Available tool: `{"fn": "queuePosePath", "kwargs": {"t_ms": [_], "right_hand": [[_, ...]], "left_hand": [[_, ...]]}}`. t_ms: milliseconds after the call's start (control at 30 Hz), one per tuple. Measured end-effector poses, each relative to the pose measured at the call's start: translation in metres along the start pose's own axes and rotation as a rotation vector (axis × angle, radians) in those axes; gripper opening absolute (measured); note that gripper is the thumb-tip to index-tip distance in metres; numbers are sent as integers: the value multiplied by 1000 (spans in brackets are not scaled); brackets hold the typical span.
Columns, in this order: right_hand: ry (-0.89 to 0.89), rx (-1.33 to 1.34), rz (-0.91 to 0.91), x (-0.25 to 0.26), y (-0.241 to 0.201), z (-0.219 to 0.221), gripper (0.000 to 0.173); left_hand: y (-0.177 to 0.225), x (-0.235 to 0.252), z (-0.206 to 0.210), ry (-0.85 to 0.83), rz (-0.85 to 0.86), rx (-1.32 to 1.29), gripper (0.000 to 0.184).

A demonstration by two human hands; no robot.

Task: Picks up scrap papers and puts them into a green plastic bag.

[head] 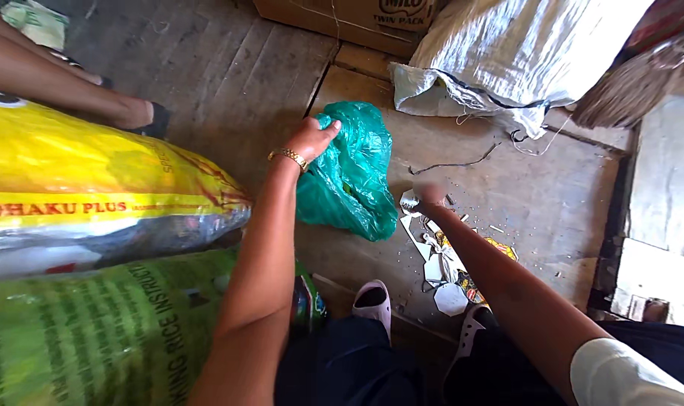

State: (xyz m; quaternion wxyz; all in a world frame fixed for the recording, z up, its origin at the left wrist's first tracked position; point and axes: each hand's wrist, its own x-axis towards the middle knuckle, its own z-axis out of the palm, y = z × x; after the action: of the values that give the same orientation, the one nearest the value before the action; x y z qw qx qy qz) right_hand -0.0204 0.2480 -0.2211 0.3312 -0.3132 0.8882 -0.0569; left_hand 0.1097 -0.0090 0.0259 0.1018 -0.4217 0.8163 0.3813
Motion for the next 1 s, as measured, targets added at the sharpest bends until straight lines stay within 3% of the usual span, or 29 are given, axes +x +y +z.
{"fn": "queuePosePath", "kwargs": {"t_ms": [67, 167, 267, 300, 433, 567, 633, 733, 833, 900, 1000], "right_hand": [[10, -5, -18, 1, 4, 4, 48], [62, 9, 12, -1, 11, 4, 84], [13, 2, 46, 2, 19, 4, 97], [-25, -20, 52, 4, 20, 2, 91], [-197, 25, -85, 15, 26, -11, 39], [-227, 491, -320, -24, -23, -83, 19], [-49, 687, -371, -41, -68, -104, 22], [233, 663, -348, -46, -147, -90, 31], [137, 529, -372, -55, -196, -65, 50], [171, 496, -463, -59, -189, -64, 43], [345, 498, -503, -58, -120, -64, 24]], "left_hand": [[1, -2, -1, 0, -4, 17, 61], [3, -3, -2, -5, -3, 20, 60], [6, -5, -1, -5, 3, 25, 60], [6, -5, -1, -5, 7, 27, 61], [5, -3, -1, -15, 26, 45, 62], [3, -3, 0, -25, 31, 36, 60], [5, -2, 2, -27, 36, 35, 61], [13, -1, 9, -32, 71, 7, 59], [18, -5, 13, -30, 124, -32, 58], [16, -7, 11, -13, 121, -39, 59], [2, -5, 8, 13, 84, -25, 61]]}}
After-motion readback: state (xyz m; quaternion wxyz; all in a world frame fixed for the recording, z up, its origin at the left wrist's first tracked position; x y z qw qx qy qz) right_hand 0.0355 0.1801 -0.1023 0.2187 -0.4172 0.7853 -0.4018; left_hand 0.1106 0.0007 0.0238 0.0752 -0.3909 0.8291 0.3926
